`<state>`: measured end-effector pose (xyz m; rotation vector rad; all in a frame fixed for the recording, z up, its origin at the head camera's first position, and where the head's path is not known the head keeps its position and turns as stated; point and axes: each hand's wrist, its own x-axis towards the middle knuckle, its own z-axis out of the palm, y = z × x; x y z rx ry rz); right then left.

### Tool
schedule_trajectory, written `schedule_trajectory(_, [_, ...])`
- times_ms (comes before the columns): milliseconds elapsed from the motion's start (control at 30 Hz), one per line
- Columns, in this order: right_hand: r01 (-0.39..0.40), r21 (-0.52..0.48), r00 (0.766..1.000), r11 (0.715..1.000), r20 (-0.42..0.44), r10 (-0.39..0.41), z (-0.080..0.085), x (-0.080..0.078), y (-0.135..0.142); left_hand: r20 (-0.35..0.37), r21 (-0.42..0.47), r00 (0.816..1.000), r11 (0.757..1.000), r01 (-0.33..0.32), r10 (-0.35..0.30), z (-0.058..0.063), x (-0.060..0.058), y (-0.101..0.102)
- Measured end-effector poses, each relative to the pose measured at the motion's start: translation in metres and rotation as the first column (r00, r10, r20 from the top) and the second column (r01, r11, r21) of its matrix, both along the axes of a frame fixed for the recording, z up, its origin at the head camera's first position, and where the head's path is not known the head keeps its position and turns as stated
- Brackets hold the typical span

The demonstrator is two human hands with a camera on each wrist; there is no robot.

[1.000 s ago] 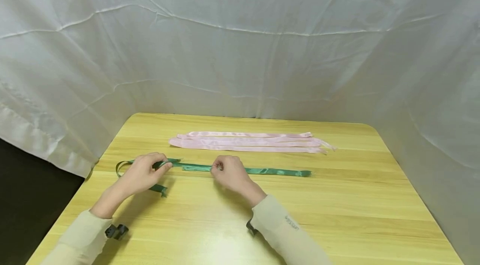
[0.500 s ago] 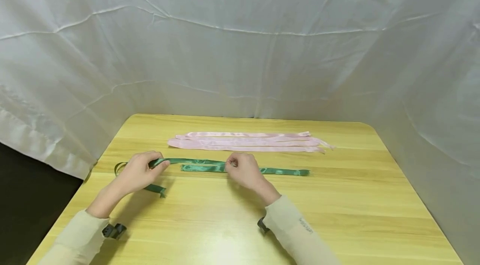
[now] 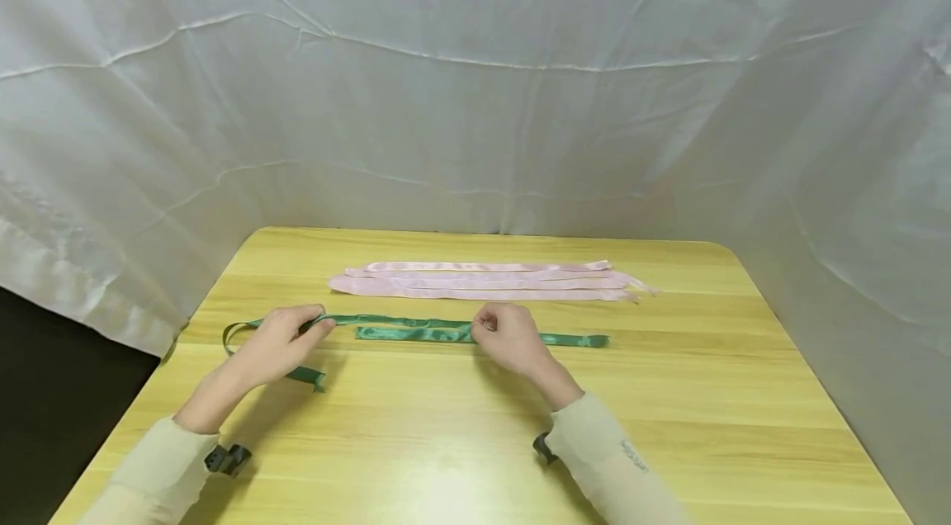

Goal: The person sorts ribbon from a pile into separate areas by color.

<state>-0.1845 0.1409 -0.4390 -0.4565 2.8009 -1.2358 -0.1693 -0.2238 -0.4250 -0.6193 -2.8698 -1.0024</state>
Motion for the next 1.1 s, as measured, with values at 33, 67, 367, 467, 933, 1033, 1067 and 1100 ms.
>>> schedule_trajectory(33, [0.001, 0.001, 1.0, 1.0, 0.004, -0.001, 0.0, 0.001, 0.003, 0.006, 0.001, 1.0, 1.0, 0.002, -0.002, -0.001, 0.0, 0.001])
schedule_trajectory(67, [0.001, 0.007, 1.0, 1.0, 0.003, -0.001, 0.0, 0.002, 0.005, 0.012, 0.002, 1.0, 1.0, 0.006, -0.006, -0.001, 0.0, 0.003])
schedule_trajectory(367, [0.019, 0.026, 1.0, 0.999, -0.001, -0.019, 0.001, 0.01, 0.029, 0.039, 0.011, 0.998, 0.999, 0.044, -0.045, -0.009, -0.004, 0.016])
schedule_trajectory(467, [0.042, 0.045, 0.999, 0.998, 0.0, -0.042, 0.001, 0.013, 0.04, 0.042, -0.001, 0.999, 0.999, 0.033, -0.033, -0.011, -0.004, 0.019])
schedule_trajectory(933, [0.133, 0.077, 0.991, 0.988, 0.022, -0.136, -0.005, 0.021, 0.089, 0.081, -0.072, 0.997, 0.997, 0.01, -0.004, -0.024, -0.007, 0.028])
schedule_trajectory(1033, [0.144, 0.094, 0.989, 0.985, 0.025, -0.147, -0.008, 0.022, 0.096, 0.1, -0.074, 0.995, 0.997, 0.008, 0.0, -0.027, -0.009, 0.029])
schedule_trajectory(1067, [0.149, 0.099, 0.988, 0.984, 0.025, -0.153, -0.008, 0.022, 0.098, 0.101, -0.074, 0.995, 0.997, 0.014, -0.006, -0.028, -0.01, 0.03])
schedule_trajectory(1100, [0.153, 0.105, 0.987, 0.983, 0.025, -0.156, -0.009, 0.023, 0.1, 0.108, -0.069, 0.994, 0.997, 0.018, -0.01, -0.028, -0.01, 0.031])
